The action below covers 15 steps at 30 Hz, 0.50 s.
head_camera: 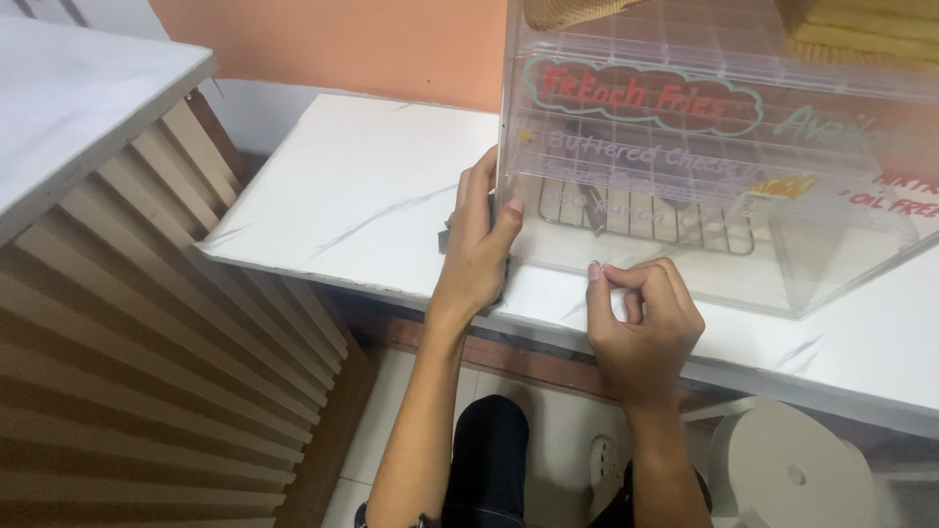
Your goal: Wiping a clear food display case and scraping off sticker residue using a cloth and a small metal object.
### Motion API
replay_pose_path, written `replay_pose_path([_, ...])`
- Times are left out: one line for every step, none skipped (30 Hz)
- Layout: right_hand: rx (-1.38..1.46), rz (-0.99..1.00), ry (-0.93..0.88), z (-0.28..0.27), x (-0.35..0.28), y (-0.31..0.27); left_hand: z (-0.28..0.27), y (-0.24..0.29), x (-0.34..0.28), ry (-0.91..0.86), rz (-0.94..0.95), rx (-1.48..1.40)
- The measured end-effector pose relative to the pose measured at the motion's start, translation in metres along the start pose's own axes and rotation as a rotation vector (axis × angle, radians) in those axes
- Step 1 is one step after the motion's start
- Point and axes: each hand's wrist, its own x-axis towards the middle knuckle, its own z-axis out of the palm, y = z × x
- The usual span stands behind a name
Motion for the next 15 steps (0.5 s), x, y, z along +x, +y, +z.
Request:
replay_pose_path([0.001,0.000,0.002,0.001,0.000,-0.001,-0.001,0.002,0.002,-0.001,0.002,0.001])
replay_pose_path([-0.001,-0.002,0.003,0.002,0.000,-0.002,-0.001,0.004,0.002,-0.003,-0.019,-0.006])
replay_pose_path([-0.002,-0.005,0.003,0.002,-0.001,-0.004,-0.002,0.005,0.002,-0.005,-0.040,-0.012])
replay_pose_path([-0.004,-0.007,0.000,0.003,-0.001,-0.005,-0.001,0.007,0.002,-0.002,-0.041,-0.015])
replay_pose_path([-0.002,-0.007,0.000,0.003,-0.001,-0.006,-0.001,0.008,0.002,-0.004,-0.065,0.000])
replay_pose_path([-0.001,-0.007,0.001,0.003,-0.001,-0.006,0.000,0.009,0.003,-0.008,-0.087,0.013])
replay_pose_path([-0.006,-0.011,0.000,0.002,-0.001,-0.005,-0.001,0.008,0.001,-0.007,-0.086,0.008])
replay_pose_path([-0.003,-0.036,-0.009,0.002,0.000,-0.005,-0.003,0.006,0.001,-0.017,-0.083,-0.002])
replay_pose_path([0.000,-0.061,-0.018,0.001,0.000,-0.003,-0.003,0.005,0.000,-0.027,-0.080,-0.012])
replay_pose_path([-0.009,-0.062,-0.011,-0.001,-0.001,-0.001,-0.006,0.005,-0.001,-0.034,-0.075,-0.019])
replay_pose_path([0.029,-0.027,0.016,-0.002,-0.002,0.002,-0.008,0.005,-0.003,-0.055,-0.050,-0.043])
replay_pose_path([0.065,0.008,0.046,-0.005,-0.003,0.006,-0.009,0.005,-0.003,-0.080,-0.023,-0.070])
replay_pose_path([0.053,0.008,0.056,-0.008,-0.003,0.011,-0.010,0.007,-0.004,-0.090,-0.017,-0.079])
replay_pose_path([0.124,0.057,0.113,-0.012,-0.003,0.017,-0.011,0.008,-0.004,-0.110,-0.012,-0.080])
replay_pose_path([0.196,0.104,0.171,-0.016,-0.003,0.022,-0.011,0.010,-0.005,-0.131,-0.008,-0.081])
